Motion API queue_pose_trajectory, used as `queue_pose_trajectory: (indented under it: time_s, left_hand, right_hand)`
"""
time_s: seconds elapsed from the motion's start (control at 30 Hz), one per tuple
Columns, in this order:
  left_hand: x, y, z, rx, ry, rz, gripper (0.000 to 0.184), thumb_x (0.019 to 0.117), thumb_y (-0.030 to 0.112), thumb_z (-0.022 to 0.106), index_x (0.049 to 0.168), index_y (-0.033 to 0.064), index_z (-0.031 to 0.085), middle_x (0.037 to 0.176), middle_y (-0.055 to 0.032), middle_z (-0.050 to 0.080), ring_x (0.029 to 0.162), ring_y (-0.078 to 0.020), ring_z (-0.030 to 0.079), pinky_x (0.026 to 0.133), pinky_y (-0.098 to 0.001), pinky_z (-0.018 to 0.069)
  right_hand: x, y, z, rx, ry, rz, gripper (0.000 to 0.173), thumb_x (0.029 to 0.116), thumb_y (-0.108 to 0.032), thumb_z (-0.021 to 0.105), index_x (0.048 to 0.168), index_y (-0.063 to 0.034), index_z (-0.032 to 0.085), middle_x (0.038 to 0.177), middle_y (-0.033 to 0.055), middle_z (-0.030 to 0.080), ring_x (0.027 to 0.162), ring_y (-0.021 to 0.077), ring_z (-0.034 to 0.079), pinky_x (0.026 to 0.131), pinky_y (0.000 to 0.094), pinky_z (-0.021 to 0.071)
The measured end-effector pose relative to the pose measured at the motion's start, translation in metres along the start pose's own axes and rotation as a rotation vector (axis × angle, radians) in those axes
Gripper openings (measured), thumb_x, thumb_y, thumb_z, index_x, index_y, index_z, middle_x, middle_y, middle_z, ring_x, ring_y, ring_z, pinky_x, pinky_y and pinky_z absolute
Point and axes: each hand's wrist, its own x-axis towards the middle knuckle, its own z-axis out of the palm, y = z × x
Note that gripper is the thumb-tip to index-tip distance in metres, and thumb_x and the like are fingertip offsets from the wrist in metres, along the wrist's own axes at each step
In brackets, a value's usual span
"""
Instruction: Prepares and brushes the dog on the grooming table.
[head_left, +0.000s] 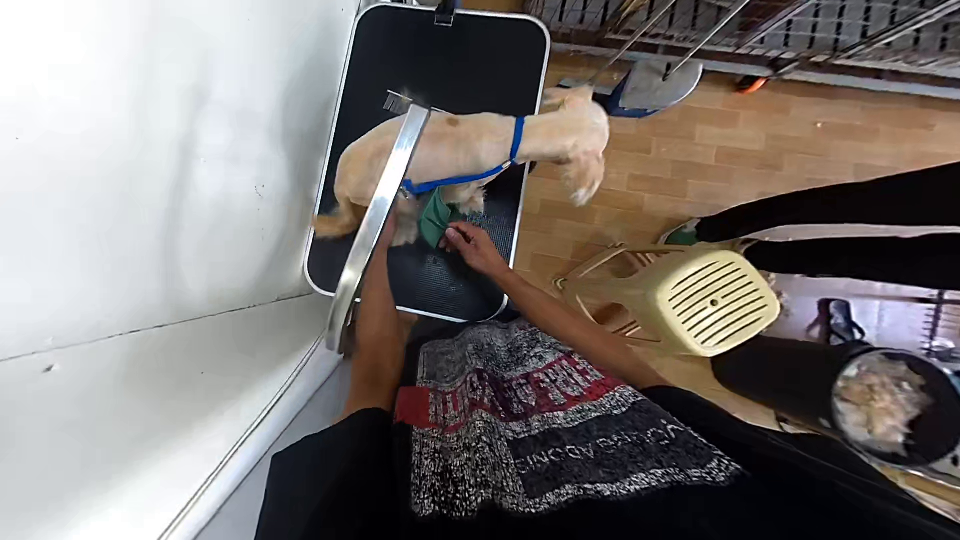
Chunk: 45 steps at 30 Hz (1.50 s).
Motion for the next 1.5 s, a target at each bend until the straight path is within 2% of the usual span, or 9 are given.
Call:
queue_pose_trajectory:
  time_s: [0.13,0.23,0.37,0.5,0.63,0.73,0.83,1.17,1.5]
  left_hand:
    - [-0.029,0.027,0.02,-0.188,-0.026,-0.006,0.059,0.1087,0.044,0.044,0.135,-0.007,0.057,0.135,-0.0242,0.061,0.128,-0.027,0.057,0.112,-0.0466,0.0433]
    - [-0.05,0.03,0.026,-0.292,-0.197,-0.064,0.074,0.1,0.069,0.043,0.146,0.0113,0.054,0.147,-0.0099,0.056,0.135,-0.0197,0.053,0.113,-0.0478,0.0445]
    - [-0.057,0.025,0.048,-0.269,-0.418,-0.068,0.081,0.0971,0.074,0.04,0.14,0.0079,0.057,0.134,-0.0133,0.064,0.121,-0.0243,0.062,0.103,-0.0499,0.0516]
    - [-0.052,0.031,0.052,-0.238,-0.562,-0.007,0.073,0.1038,0.066,0.033,0.126,0.0034,0.063,0.112,-0.0135,0.07,0.101,-0.0203,0.067,0.091,-0.0443,0.0563]
    - [-0.046,0.037,0.043,-0.52,-0.704,-0.181,0.056,0.1081,0.053,0.037,0.141,0.0118,0.055,0.128,-0.0056,0.068,0.115,-0.0144,0.064,0.1,-0.0365,0.0537]
    - [-0.05,0.032,0.047,-0.531,-0.669,-0.238,0.042,0.1104,0.038,0.04,0.13,0.0052,0.059,0.113,-0.0085,0.069,0.103,-0.0156,0.065,0.091,-0.0348,0.0545]
    - [-0.052,0.03,0.06,-0.449,-0.737,-0.108,0.038,0.111,0.021,0.041,0.124,-0.0072,0.062,0.122,-0.017,0.071,0.118,-0.0233,0.066,0.107,-0.0411,0.05]
    - [-0.078,0.069,0.063,-0.492,-0.749,0.101,0.04,0.1113,0.021,0.039,0.12,-0.0109,0.062,0.115,-0.0201,0.075,0.114,-0.0319,0.071,0.105,-0.0482,0.0543]
    - [-0.069,0.088,0.047,-0.247,-0.653,0.267,0.052,0.1125,0.032,0.03,0.118,-0.0059,0.066,0.112,-0.0135,0.077,0.111,-0.0239,0.072,0.103,-0.0441,0.0564]
  right_hand:
    - [-0.019,0.001,0.012,-0.082,0.012,0.101,0.036,0.1115,-0.027,0.042,0.114,0.0001,0.066,0.08,0.0081,0.068,0.064,0.0151,0.065,0.066,0.0345,0.0584]
    - [-0.059,0.034,-0.01,-0.336,-0.056,0.1,0.047,0.1095,-0.037,0.042,0.116,-0.0006,0.07,0.09,0.016,0.072,0.083,0.0267,0.071,0.085,0.0497,0.0579]
    - [-0.094,0.012,-0.024,-0.462,0.028,0.14,0.05,0.1081,-0.042,0.043,0.119,0.0002,0.069,0.103,0.0204,0.073,0.099,0.0336,0.071,0.094,0.0553,0.0538]
    - [-0.092,-0.025,-0.02,-0.43,0.16,0.031,0.046,0.1085,-0.039,0.046,0.119,0.0006,0.068,0.1,0.018,0.072,0.092,0.0275,0.071,0.088,0.0478,0.057]
    - [-0.071,-0.024,-0.018,-0.354,0.224,-0.028,0.039,0.1082,-0.033,0.048,0.113,0.0005,0.068,0.086,0.0138,0.069,0.078,0.0209,0.068,0.077,0.0411,0.0567]
    - [-0.097,0.021,-0.028,-0.393,0.136,0.075,0.048,0.1084,-0.041,0.045,0.116,0.0002,0.069,0.092,0.0184,0.072,0.086,0.0288,0.071,0.084,0.0505,0.0563]
    - [-0.119,0.032,-0.041,-0.42,0.074,0.16,0.048,0.1077,-0.041,0.045,0.116,0.0,0.068,0.097,0.0206,0.072,0.093,0.0333,0.071,0.088,0.0542,0.0542]
    - [-0.166,0.06,-0.062,-0.47,0.006,0.523,0.048,0.1072,-0.041,0.049,0.123,0.0014,0.065,0.114,0.0268,0.068,0.11,0.0434,0.065,0.1,0.0634,0.0477]
    - [-0.102,-0.033,-0.012,-0.644,0.258,-0.084,0.023,0.1033,-0.022,0.058,0.118,-0.0085,0.069,0.123,0.0145,0.067,0.101,0.0301,0.071,0.083,0.0499,0.0603]
